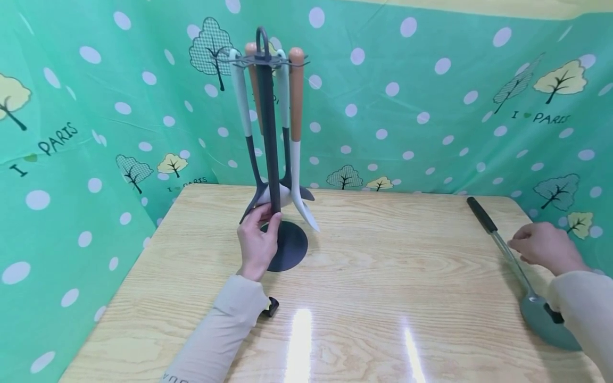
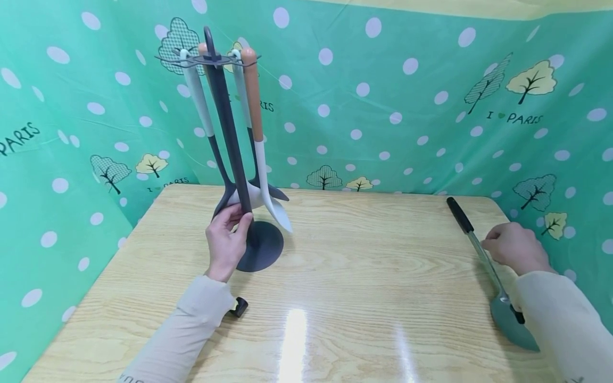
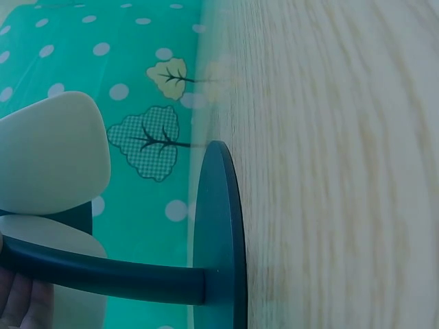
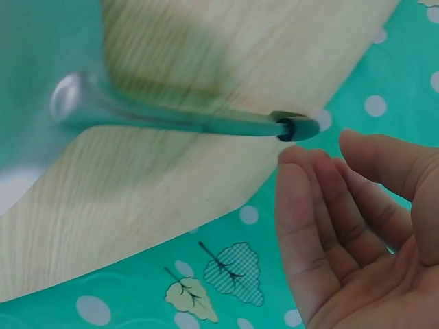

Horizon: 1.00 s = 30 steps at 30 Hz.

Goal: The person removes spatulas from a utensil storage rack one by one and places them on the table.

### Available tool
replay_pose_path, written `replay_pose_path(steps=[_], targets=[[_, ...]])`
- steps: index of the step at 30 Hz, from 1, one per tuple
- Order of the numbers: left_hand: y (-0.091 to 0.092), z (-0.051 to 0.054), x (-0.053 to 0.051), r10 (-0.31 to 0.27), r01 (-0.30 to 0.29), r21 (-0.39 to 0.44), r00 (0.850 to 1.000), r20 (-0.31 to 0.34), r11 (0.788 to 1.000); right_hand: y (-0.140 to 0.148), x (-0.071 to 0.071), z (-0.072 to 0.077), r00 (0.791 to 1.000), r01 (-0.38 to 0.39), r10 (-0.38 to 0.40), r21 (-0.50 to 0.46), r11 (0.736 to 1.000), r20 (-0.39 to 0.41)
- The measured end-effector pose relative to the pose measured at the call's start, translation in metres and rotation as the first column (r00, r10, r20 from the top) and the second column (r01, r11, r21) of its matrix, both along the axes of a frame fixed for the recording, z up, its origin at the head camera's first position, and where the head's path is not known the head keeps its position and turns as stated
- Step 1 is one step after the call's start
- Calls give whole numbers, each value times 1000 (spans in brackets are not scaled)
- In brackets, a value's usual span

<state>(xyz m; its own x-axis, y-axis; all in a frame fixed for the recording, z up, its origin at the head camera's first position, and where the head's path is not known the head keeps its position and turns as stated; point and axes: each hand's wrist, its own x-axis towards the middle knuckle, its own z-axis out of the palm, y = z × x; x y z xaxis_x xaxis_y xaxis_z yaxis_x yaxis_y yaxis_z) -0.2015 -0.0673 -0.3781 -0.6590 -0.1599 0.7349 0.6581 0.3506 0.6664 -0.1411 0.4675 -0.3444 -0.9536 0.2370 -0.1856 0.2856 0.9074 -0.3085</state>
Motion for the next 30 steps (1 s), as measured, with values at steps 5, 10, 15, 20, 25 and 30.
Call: replay_pose_path(steps=[5, 10, 15, 20, 25, 30], targets=[[0, 0, 0, -4, 4, -2, 1000, 8, 1000, -10, -1, 1, 996, 2, -1, 7, 1000, -88], [0, 1, 0, -6, 6, -3, 1000, 2, 1000, -20, -1, 2, 986, -43, 41, -12, 999, -159], [0, 0, 0, -9, 9, 3, 1000, 3, 1000, -31, -3, 1, 978, -56, 47, -37, 998, -202], [0, 0, 0, -12, 12, 9, 1000, 4, 1000, -41, -4, 0, 976, -58, 41, -73, 996, -215], [0, 0, -1, -11, 11, 9, 1000, 0, 1000, -55, -3, 1, 971, -71, 50, -83, 994, -233], [0, 0, 0, -14, 14, 10, 1000, -2, 1000, -73, -1, 2, 965, -88, 57, -111, 990, -256]])
